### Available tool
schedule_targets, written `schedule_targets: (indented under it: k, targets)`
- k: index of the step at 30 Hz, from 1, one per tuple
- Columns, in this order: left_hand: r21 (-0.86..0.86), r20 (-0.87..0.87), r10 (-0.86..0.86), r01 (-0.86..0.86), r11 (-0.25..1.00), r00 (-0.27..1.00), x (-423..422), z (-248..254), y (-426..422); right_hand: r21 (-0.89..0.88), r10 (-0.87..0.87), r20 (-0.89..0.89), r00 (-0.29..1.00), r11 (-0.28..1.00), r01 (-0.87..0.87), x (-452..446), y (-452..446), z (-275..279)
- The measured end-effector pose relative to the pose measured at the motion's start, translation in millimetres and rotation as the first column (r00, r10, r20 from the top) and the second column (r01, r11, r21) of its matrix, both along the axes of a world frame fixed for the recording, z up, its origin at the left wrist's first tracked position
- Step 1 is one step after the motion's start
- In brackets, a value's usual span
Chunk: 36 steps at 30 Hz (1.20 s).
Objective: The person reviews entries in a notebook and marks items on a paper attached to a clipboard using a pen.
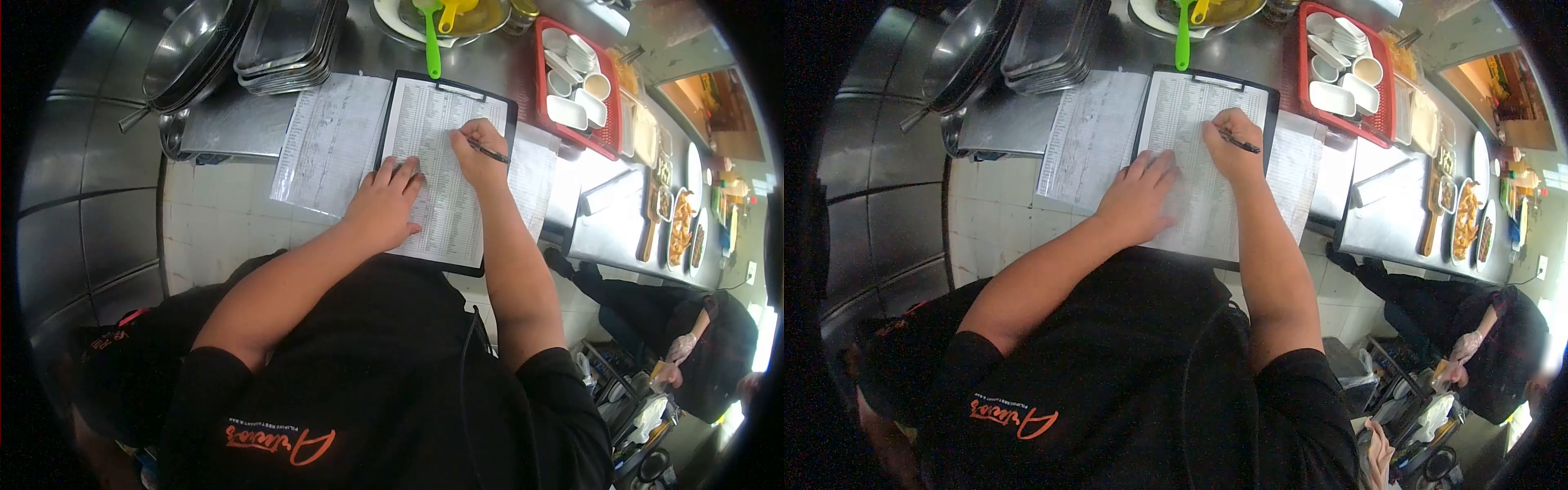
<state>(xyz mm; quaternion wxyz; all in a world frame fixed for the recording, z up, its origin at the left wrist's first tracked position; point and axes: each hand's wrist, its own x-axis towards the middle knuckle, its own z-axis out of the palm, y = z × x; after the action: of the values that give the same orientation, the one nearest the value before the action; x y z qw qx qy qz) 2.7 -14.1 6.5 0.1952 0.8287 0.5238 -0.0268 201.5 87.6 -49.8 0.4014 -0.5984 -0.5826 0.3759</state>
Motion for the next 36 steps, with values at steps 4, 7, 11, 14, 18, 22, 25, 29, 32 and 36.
schedule_targets:
  k: [4, 7, 11, 14, 18, 22, 25, 29, 32, 36]
  targets:
    - [-0.036, -0.01, -0.008, 0.007, 0.999, 1.0, -1, 1, -8, 0.005, 0.01, -0.014, 1.0, 1.0, -0.01, 2, 1, -5]
    - [-0.064, -0.064, -0.092, 0.088, 0.994, 0.994, -5, 12, -14, 0.069, 0.014, -0.018, 1.0, 0.998, -0.013, 1, 0, -7]
    - [-0.063, -0.085, -0.132, 0.127, 0.99, 0.988, -8, 13, -17, 0.052, 0.014, -0.043, 0.999, 0.999, -0.011, 1, 1, -9]
    - [-0.05, -0.07, -0.125, 0.121, 0.991, 0.99, -8, 6, -18, 0.023, 0.012, -0.03, 0.999, 1.0, -0.012, 1, 5, -6]
    - [-0.06, -0.048, -0.102, 0.099, 0.993, 0.994, -4, 7, -15, 0.019, 0.033, -0.046, 0.998, 0.999, -0.032, 5, 8, 4]
    - [-0.077, -0.028, -0.078, 0.076, 0.994, 0.997, -5, 7, -16, -0.067, -0.054, -0.021, 0.998, 0.996, 0.052, 0, -23, 34]
    - [-0.036, -0.026, -0.159, 0.158, 0.987, 0.987, -20, 8, -24, -0.05, -0.037, -0.064, 0.997, 0.998, 0.034, 3, -47, 1]
    - [-0.014, 0.005, -0.17, 0.17, 0.985, 0.985, -30, -3, -35, 0.013, 0.005, -0.056, 0.998, 1.0, -0.005, 9, -54, -4]
    - [0.03, 0.06, -0.185, 0.183, 0.983, 0.981, -27, -3, -33, 0.052, 0.022, -0.056, 0.998, 0.998, -0.02, 11, -46, 3]
    - [0.071, 0.08, -0.173, 0.168, 0.983, 0.982, -20, -6, -22, 0.018, 0.04, -0.022, 0.999, 0.999, -0.039, 17, -43, 7]
